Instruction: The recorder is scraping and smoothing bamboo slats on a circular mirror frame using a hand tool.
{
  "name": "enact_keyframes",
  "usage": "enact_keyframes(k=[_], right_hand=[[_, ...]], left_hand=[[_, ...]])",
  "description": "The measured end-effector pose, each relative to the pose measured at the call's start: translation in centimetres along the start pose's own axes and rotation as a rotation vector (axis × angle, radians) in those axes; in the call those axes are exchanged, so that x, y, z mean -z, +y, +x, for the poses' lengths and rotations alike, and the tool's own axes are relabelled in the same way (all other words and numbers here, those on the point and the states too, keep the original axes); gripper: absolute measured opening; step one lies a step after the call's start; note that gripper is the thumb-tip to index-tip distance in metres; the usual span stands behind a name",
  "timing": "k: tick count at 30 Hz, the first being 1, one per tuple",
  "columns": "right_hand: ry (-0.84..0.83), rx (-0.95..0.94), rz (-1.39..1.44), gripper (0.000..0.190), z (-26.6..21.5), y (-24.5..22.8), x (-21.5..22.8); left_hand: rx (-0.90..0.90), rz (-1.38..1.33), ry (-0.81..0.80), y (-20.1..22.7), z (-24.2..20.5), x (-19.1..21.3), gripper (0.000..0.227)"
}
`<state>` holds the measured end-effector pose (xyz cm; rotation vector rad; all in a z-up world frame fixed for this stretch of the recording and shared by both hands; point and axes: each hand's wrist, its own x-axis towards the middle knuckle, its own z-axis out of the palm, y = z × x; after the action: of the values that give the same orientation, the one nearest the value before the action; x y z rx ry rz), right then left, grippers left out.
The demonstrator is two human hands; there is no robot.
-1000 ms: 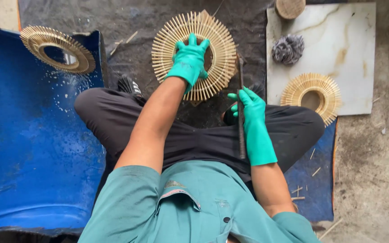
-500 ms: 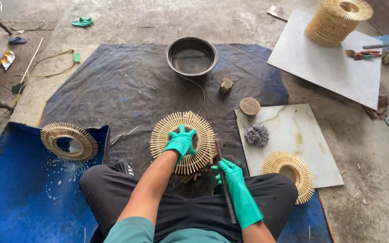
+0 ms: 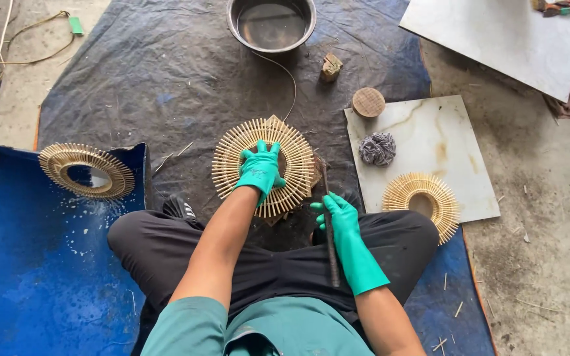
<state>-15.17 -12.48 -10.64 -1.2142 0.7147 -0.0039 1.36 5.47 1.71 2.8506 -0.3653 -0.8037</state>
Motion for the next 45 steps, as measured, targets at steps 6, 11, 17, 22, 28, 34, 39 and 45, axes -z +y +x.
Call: enact_keyframes(k=[6, 11, 17, 22, 28, 34, 39, 45], right_hand=[[-0.033, -0.022, -0.039, 0.052, 0.3, 0.0, -0.2], [-0.042, -0.025, -0.043, 0.052, 0.1, -0.1, -0.2], [-0.048, -0.015, -0.03, 0.051, 0.6, -0.1, 0.0], [-0.051, -0.008, -0.036, 0.048, 0.9, 0.2, 0.2], [-0.036, -0.042, -0.035, 0.047, -0.1, -0.8, -0.2], [-0.042, -0.047, -0.026, 0.046, 0.5, 0.0, -0.1], [-0.036, -0.044, -0.028, 0.046, 0.5, -0.2, -0.3], [-0.035, -0.049, -0.041, 0.046, 0.6, 0.3, -0.4]], left_hand=[[0.015, 0.015, -0.026, 0.2, 0.3, 0.2, 0.114], [0.029, 0.02, -0.042, 0.1, 0.5, 0.0, 0.116], [-0.013, 0.015, -0.025, -0.4, 0.3, -0.1, 0.119], [-0.03, 0.038, -0.022, -0.5, 0.1, -0.1, 0.119], [0.0, -0.01, -0.05, -0.5, 0.5, -0.3, 0.103], [0.006, -0.052, -0.021, -0.4, -0.6, 0.0, 0.093], [0.014, -0.03, -0.029, -0.3, -0.6, 0.1, 0.094], [-0.018, 0.004, -0.008, -1.5, 1.5, -1.7, 0.104]])
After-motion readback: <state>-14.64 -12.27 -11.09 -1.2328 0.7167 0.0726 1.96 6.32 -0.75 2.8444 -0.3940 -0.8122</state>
